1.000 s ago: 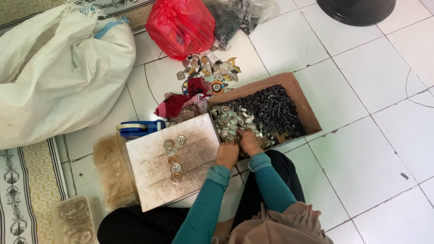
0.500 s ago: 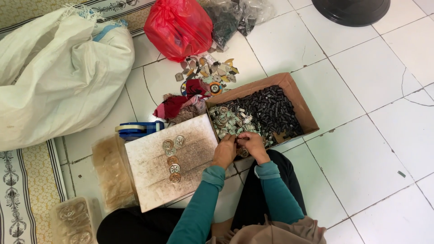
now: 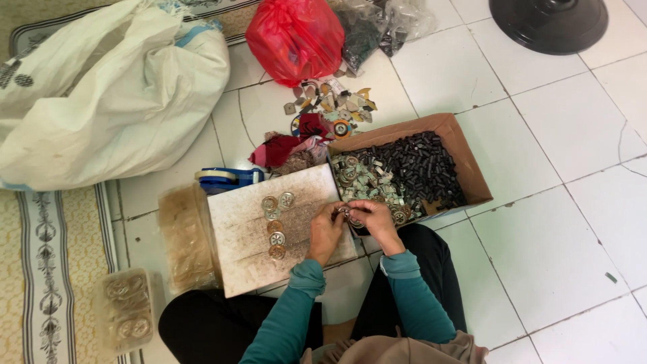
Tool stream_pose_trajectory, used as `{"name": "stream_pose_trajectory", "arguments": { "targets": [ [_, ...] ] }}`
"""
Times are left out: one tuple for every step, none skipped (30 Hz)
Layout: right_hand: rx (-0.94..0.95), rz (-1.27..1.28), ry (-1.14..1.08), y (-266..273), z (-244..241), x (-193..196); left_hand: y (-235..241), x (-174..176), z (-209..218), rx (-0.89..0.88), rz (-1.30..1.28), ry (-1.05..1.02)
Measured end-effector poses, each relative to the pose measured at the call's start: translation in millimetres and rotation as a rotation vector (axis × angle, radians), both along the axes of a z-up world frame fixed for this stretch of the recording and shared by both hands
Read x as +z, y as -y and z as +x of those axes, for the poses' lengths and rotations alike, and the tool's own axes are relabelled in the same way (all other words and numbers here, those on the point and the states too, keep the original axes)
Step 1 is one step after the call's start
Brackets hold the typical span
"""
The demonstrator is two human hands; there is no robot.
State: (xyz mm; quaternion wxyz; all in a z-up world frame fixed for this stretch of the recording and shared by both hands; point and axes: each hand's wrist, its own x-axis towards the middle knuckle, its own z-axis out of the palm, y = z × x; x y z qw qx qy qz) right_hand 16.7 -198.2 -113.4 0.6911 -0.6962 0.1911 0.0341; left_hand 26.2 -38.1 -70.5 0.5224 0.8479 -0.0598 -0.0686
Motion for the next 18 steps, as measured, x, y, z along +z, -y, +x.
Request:
{"name": "stream_pose_trajectory", "arguments": {
  "targets": [
    [0.026,-0.046,-0.003,-13,4,-2,-9,5,-3,0.060,-0.009,0.009],
    [0.038,-0.042,0.001,-26,10,-15,-22,0,-2,0.073,-0.005,0.013],
    [0.070,-0.110,-0.002,-38,17,-27,-34,-5,-2,0.114,0.015,0.030],
    [0.100,-0.179,-0.004,-49,23,-39,-46,-10,0,0.154,0.034,0.046],
    [0.111,-0.176,0.002,-62,30,-35,-56,-9,1,0.165,0.038,0.051],
    [0.129,-0.228,0.000,-74,34,-31,-65,-9,1,0.186,0.069,0.077],
    [0.146,-0.279,-0.002,-85,38,-27,-74,-9,1,0.208,0.100,0.103],
    [0.151,-0.279,0.000,-95,42,-25,-80,-11,1,0.213,0.100,0.105],
    [0.161,-0.300,-0.015,-104,46,-23,-85,-14,1,0.221,0.198,0.155],
    [0.168,-0.322,-0.029,-114,51,-20,-91,-16,2,0.229,0.295,0.208],
    [0.171,-0.322,-0.024,-119,52,-21,-95,-21,2,0.232,0.296,0.212],
    [0.174,-0.369,-0.005,-125,52,-22,-99,-27,2,0.242,0.387,0.240],
    [0.178,-0.416,0.013,-130,53,-23,-102,-33,2,0.251,0.479,0.267],
    [0.180,-0.414,0.013,-132,53,-21,-104,-41,0,0.253,0.481,0.267],
    [0.178,-0.434,0.033,-135,53,-20,-107,-48,-3,0.220,0.560,0.311],
    [0.176,-0.455,0.052,-137,53,-18,-108,-57,-5,0.186,0.639,0.355],
    [0.178,-0.454,0.051,-140,55,-20,-110,-63,-7,0.187,0.640,0.354],
    [0.186,-0.492,0.059,-141,56,-21,-110,-69,-8,0.162,0.673,0.391]
  ]
}}
